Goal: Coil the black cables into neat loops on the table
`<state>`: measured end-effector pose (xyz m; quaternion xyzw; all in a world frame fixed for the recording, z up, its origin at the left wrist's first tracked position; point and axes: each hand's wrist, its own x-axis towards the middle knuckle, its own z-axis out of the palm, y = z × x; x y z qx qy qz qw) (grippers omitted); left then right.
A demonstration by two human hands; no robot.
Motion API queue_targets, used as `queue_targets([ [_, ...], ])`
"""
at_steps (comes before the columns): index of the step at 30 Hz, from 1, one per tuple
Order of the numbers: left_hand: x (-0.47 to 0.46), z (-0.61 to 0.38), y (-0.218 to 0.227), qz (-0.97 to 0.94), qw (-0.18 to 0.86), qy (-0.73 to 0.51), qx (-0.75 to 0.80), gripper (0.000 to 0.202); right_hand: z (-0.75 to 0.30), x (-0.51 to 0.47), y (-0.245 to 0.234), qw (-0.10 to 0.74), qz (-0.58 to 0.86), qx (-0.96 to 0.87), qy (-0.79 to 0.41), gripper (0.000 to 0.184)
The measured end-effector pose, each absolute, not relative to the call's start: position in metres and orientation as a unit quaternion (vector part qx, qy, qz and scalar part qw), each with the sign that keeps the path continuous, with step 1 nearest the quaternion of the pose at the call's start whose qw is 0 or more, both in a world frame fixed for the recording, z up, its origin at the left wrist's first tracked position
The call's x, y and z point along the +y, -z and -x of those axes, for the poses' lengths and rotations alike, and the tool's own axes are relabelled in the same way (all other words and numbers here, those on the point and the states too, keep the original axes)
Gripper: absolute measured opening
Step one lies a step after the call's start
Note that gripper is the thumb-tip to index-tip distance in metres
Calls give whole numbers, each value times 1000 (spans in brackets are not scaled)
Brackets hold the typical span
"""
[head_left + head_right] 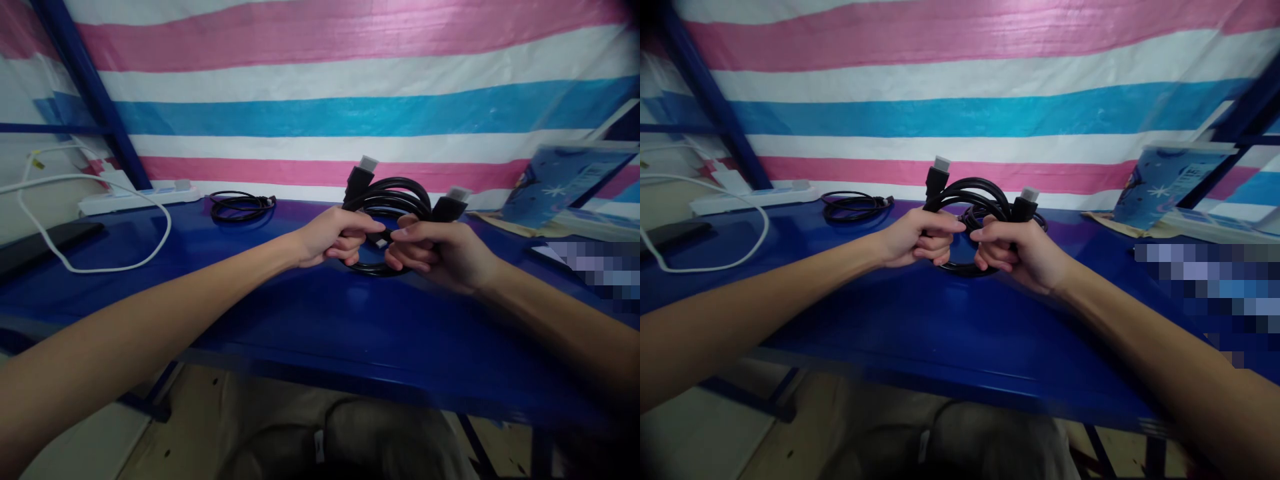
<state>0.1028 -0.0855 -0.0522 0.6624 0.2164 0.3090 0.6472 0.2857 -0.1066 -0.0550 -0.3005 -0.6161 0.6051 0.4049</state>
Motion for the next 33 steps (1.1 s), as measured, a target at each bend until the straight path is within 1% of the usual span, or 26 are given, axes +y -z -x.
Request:
queue_targets([
  [14, -86, -104, 53, -672, 639, -311, 209, 45, -284, -110, 53, 407, 299, -610, -611, 45],
  [22, -85, -104, 53, -670, 643, -310, 205, 45, -286, -108, 54, 403, 303, -617, -604, 49],
  [33, -87, -104, 52, -664, 648, -312, 204, 43, -286, -109, 54, 404, 306, -622, -598, 47],
])
